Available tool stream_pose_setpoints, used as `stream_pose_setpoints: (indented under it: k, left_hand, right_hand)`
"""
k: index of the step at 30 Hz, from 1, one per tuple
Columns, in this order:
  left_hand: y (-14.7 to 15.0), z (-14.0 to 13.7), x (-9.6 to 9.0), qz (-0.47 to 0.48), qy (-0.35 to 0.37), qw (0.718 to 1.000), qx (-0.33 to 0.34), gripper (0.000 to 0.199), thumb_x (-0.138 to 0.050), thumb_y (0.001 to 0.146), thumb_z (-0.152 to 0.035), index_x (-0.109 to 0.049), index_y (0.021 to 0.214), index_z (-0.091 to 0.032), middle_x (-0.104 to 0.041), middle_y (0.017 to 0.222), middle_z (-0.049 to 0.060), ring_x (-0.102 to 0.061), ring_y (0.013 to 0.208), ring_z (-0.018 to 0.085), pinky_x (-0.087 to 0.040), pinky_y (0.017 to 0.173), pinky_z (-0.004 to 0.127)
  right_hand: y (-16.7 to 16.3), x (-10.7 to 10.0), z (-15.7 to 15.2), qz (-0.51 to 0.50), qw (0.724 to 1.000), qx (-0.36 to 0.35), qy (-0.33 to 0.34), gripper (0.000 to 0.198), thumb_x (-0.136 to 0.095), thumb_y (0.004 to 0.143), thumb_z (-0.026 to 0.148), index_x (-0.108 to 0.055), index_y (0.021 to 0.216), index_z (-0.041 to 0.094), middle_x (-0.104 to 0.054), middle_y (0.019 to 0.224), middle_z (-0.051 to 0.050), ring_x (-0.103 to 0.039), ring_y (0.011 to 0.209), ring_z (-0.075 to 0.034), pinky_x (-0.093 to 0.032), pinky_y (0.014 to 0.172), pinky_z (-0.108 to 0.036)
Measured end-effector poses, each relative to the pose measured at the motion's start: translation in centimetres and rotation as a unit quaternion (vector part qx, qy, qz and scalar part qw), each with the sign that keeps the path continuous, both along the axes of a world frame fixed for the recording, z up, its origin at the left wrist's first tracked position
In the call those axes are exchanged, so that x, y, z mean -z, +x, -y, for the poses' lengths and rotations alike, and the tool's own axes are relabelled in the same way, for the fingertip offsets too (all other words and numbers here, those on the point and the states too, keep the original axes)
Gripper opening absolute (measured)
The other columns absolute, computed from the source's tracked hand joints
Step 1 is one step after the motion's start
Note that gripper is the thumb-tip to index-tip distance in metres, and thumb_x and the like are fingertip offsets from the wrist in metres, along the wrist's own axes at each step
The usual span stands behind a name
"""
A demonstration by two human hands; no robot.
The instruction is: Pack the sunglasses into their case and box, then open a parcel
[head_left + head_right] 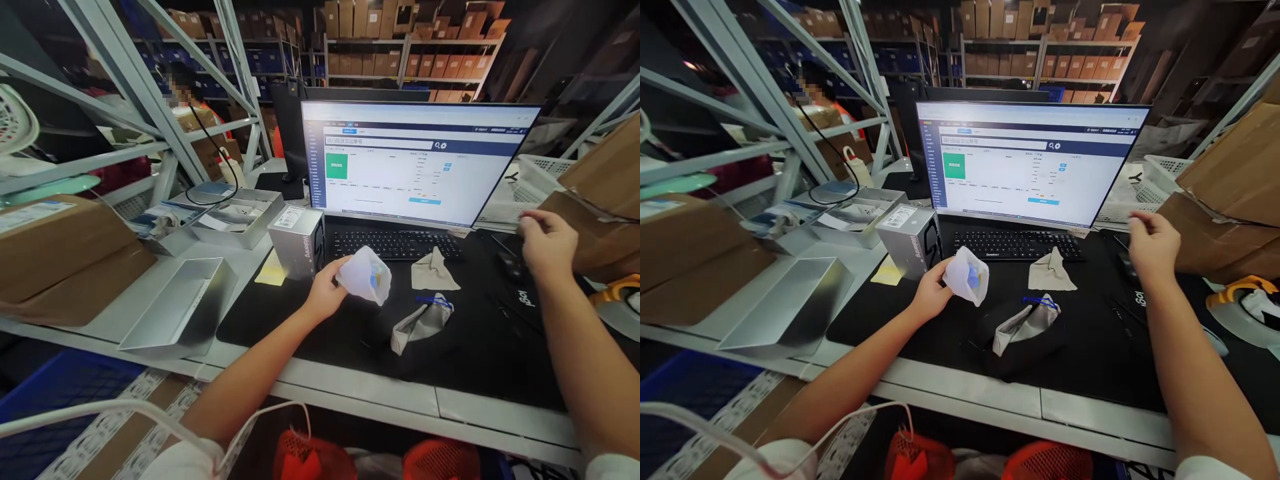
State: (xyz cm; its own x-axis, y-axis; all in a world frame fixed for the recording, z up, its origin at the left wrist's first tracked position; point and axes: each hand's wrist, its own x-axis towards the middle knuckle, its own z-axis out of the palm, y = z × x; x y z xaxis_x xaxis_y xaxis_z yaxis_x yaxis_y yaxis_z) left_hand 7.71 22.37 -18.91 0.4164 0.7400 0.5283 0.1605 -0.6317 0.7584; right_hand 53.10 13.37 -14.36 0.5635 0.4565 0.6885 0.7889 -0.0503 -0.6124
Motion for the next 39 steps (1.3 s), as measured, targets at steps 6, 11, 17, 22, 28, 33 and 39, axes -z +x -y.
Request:
stream_pose_setpoints:
  k: [6, 11, 17, 22, 28, 33, 39]
  left_hand:
    - [0.2, 0.2, -0.2, -0.054, 0.017, 0.998, -0.040, 0.050, -0.065, 0.081, -0.020, -0.069, 0.131, -0.018, -0.070, 0.134, 0.009, -0.065, 0.125, 0.027, -0.050, 0.113, 0.042]
    - [0.2, 0.3, -0.2, -0.076, 0.048, 0.996, -0.015, 0.049, -0.063, 0.082, -0.019, -0.070, 0.130, -0.016, -0.071, 0.132, 0.010, -0.066, 0.122, 0.027, -0.051, 0.111, 0.040]
    - [0.2, 0.2, 0.1, -0.083, 0.058, 0.995, 0.025, 0.049, -0.063, 0.082, -0.020, -0.069, 0.130, -0.014, -0.072, 0.129, 0.011, -0.068, 0.118, 0.026, -0.053, 0.108, 0.040]
    - [0.3, -0.1, 0.6, -0.095, 0.003, 0.995, 0.042, 0.060, -0.067, 0.079, -0.025, -0.064, 0.138, -0.013, -0.068, 0.136, 0.014, -0.066, 0.121, 0.030, -0.052, 0.110, 0.044]
    - [0.5, 0.4, 0.4, -0.193, -0.042, 0.980, 0.034, 0.084, -0.080, 0.079, -0.042, -0.050, 0.153, -0.016, -0.070, 0.129, 0.012, -0.069, 0.112, 0.030, -0.052, 0.106, 0.046]
    - [0.7, 0.8, 0.0, -0.197, -0.019, 0.980, -0.030, 0.063, -0.078, 0.083, -0.035, -0.063, 0.142, -0.018, -0.071, 0.092, 0.002, -0.066, 0.083, 0.021, -0.053, 0.085, 0.033]
    - [0.4, -0.3, 0.0, -0.216, -0.029, 0.976, -0.004, 0.061, -0.068, 0.086, -0.023, -0.058, 0.146, -0.016, -0.062, 0.079, -0.002, -0.061, 0.072, 0.016, -0.049, 0.075, 0.027]
  right_hand:
    - [-19.4, -4.2, 5.3, 0.324, 0.856, -0.396, -0.075, 0.023, -0.054, 0.101, 0.024, -0.075, 0.111, 0.022, -0.071, 0.084, -0.005, -0.065, 0.076, -0.019, -0.049, 0.070, -0.032]
    - [-21.1, -1.1, 2.7, 0.351, 0.866, -0.338, -0.113, 0.032, -0.049, 0.102, 0.021, -0.070, 0.125, 0.014, -0.075, 0.098, -0.011, -0.068, 0.084, -0.024, -0.050, 0.075, -0.035]
    - [-20.3, -0.4, 1.3, 0.328, 0.865, -0.313, -0.216, 0.029, -0.054, 0.102, 0.022, -0.073, 0.124, 0.016, -0.077, 0.097, -0.009, -0.070, 0.086, -0.025, -0.048, 0.074, -0.034]
    - [-19.9, -0.7, 1.1, 0.300, 0.871, -0.338, -0.192, 0.024, -0.058, 0.103, 0.028, -0.077, 0.113, 0.018, -0.070, 0.086, -0.009, -0.067, 0.082, -0.023, -0.045, 0.071, -0.032]
    - [-18.6, 0.3, 1.1, 0.172, 0.901, -0.388, -0.093, 0.023, -0.060, 0.101, 0.032, -0.078, 0.108, 0.021, -0.068, 0.109, -0.012, -0.067, 0.098, -0.024, -0.055, 0.084, -0.037]
    - [-17.9, 0.5, 1.2, 0.058, 0.921, -0.381, -0.051, 0.021, -0.062, 0.097, 0.036, -0.078, 0.099, 0.022, -0.068, 0.126, -0.011, -0.065, 0.117, -0.028, -0.056, 0.100, -0.044]
    - [-14.9, -0.9, 1.4, 0.008, 0.935, -0.352, -0.033, 0.025, -0.064, 0.096, 0.044, -0.077, 0.096, 0.022, -0.071, 0.123, -0.010, -0.067, 0.114, -0.027, -0.056, 0.095, -0.042]
